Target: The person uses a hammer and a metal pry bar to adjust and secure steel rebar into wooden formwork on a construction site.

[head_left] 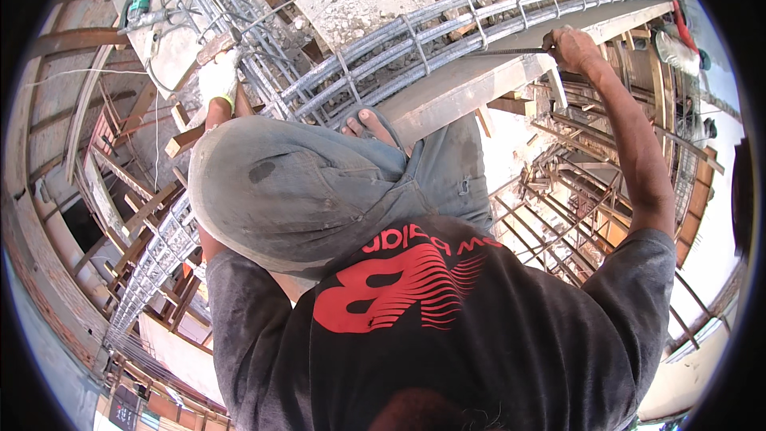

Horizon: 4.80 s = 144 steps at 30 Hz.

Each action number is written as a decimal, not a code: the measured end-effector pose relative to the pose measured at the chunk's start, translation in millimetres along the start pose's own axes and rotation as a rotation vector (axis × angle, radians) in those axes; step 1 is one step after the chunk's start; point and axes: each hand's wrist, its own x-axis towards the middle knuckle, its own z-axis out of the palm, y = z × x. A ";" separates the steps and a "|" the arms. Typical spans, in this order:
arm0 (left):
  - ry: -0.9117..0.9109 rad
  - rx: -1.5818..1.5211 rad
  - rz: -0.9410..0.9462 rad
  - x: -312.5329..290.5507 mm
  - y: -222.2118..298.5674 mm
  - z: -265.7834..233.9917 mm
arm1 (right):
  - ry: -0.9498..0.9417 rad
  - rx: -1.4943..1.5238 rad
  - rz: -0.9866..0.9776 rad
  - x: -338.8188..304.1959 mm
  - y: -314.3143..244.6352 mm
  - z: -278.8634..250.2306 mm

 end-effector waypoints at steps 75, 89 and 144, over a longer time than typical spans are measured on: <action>0.021 -0.435 -0.256 -43.7 71.7 -43.7 | -0.090 0.406 -0.375 -16.4 -195.2 8.2; -0.095 -0.636 -0.253 -42.5 43.4 -43.5 | 0.014 0.355 -0.370 -10.1 -225.1 62.7; -0.116 0.257 -0.371 -257.7 44.9 -5.2 | 0.542 0.629 -0.212 50.8 -163.1 171.4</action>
